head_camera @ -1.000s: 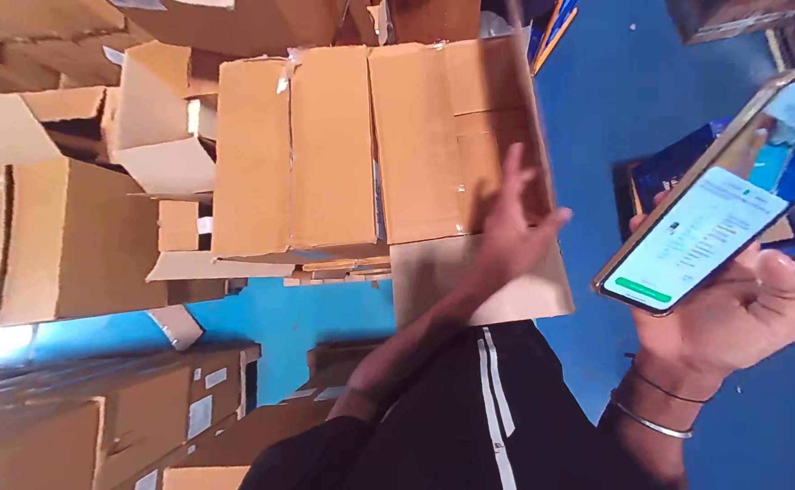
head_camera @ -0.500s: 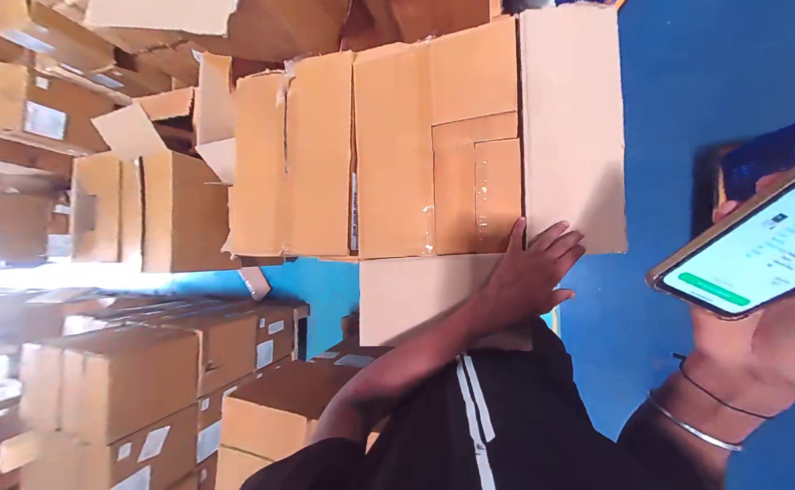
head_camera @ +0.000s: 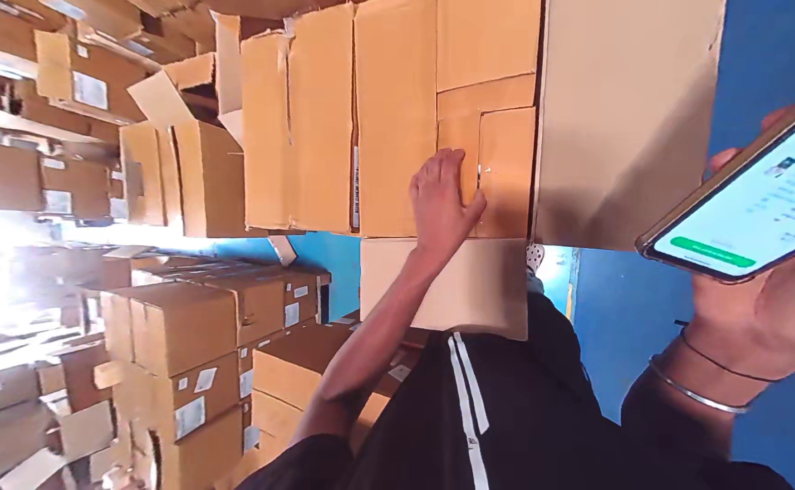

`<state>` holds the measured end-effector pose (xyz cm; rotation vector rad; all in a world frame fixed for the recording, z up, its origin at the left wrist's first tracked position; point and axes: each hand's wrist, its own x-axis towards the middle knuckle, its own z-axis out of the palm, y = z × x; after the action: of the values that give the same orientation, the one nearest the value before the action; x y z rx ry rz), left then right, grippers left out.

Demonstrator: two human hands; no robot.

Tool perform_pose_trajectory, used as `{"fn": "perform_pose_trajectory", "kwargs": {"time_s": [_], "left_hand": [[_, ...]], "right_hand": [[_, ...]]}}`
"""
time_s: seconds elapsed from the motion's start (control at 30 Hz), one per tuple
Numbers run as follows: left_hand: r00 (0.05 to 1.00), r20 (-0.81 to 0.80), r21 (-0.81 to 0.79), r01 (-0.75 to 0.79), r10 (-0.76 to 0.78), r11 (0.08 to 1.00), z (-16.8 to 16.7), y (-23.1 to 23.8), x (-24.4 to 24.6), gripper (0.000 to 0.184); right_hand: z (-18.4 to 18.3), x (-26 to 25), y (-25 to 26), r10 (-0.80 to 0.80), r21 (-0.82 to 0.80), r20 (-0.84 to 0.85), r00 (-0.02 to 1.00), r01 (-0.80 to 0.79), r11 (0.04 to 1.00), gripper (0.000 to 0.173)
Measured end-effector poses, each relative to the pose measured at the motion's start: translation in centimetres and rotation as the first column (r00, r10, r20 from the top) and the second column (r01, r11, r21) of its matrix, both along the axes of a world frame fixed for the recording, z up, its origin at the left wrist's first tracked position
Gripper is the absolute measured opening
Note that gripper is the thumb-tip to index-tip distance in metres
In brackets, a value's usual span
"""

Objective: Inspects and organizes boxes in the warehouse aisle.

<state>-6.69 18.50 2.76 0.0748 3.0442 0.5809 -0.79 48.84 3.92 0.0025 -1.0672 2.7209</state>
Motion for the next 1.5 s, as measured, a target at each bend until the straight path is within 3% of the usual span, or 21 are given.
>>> {"fn": "perform_pose_trajectory", "kwargs": {"time_s": [0.1,0.2,0.37,0.57,0.63,0.73,0.87,0.93,1.03,1.13,1.2,1.3,1.4,1.43,1.5], "left_hand": [[0.998,-0.052,0.191,-0.032,0.043,0.981,2.4,-0.3,0.2,0.054],[0.995,-0.049,0.355,-0.063,0.086,0.933,4.2,-4.5,0.3,0.052],[0.99,-0.061,0.351,-0.101,0.13,0.931,0.2,-9.4,-0.2,0.041],[0.976,-0.064,0.304,-0.18,0.209,0.935,0.0,-7.5,1.7,0.036],[0.977,-0.026,0.33,-0.19,0.21,0.925,0.7,-7.1,2.1,0.038],[0.989,0.032,0.497,-0.138,0.141,0.857,1.2,-6.1,2.1,0.051],[0.998,-0.024,0.644,0.056,-0.053,0.763,2.3,-4.0,4.4,0.078],[0.974,-0.078,0.573,0.219,-0.213,0.79,3.1,-4.4,6.3,0.092],[0.879,0.128,0.318,0.402,-0.459,0.858,4.5,-7.3,9.9,0.098],[0.793,0.415,0.124,0.436,-0.446,0.891,5.1,-10.4,13.1,0.122],[0.805,0.423,0.005,0.457,-0.416,0.889,4.3,-11.4,14.7,0.131],[0.864,0.219,0.035,0.458,-0.454,0.888,2.8,-12.5,15.3,0.118],[0.846,-0.018,0.256,0.519,-0.533,0.816,4.9,-13.9,14.0,0.066],[0.856,-0.131,0.24,0.517,-0.501,0.821,6.2,-14.0,13.3,0.047],[0.871,-0.33,0.119,0.422,-0.365,0.899,8.2,-13.7,11.0,0.029]], "right_hand": [[0.1,0.1,0.0,-0.001,-0.004,-0.004,1.0,0.001,1.0,0.054],[-0.4,0.4,0.2,-0.006,0.028,0.017,1.0,0.006,1.0,0.055],[-2.1,0.5,1.3,-0.033,0.097,0.066,0.997,0.026,0.995,0.053],[-2.0,0.4,1.4,-0.029,0.103,0.095,0.995,0.019,0.994,0.053],[-1.1,0.2,0.8,-0.036,0.129,0.086,0.996,0.025,0.991,0.051],[0.5,0.1,-0.2,-0.066,0.174,0.068,0.996,0.053,0.983,0.049],[1.7,0.3,-0.9,-0.083,0.191,0.063,0.994,0.07,0.979,0.05],[1.8,0.2,-0.8,-0.083,0.184,0.055,0.995,0.071,0.98,0.049],[1.5,0.2,-0.7,-0.087,0.174,0.049,0.995,0.077,0.982,0.047],[1.6,0.0,-0.8,-0.082,0.141,0.053,0.995,0.074,0.987,0.046],[1.8,0.0,-0.9,-0.079,0.109,0.053,0.995,0.073,0.991,0.042],[2.7,0.1,-1.4,-0.064,0.088,0.043,0.997,0.06,0.994,0.037],[3.2,0.2,-1.6,0.009,0.03,-0.031,0.999,-0.008,1.0,0.041],[3.4,0.1,-1.8,0.036,-0.011,-0.052,0.998,-0.036,0.999,0.043],[3.6,0.1,-2.3,0.068,-0.109,-0.058,0.996,-0.074,0.991,0.043]]}}
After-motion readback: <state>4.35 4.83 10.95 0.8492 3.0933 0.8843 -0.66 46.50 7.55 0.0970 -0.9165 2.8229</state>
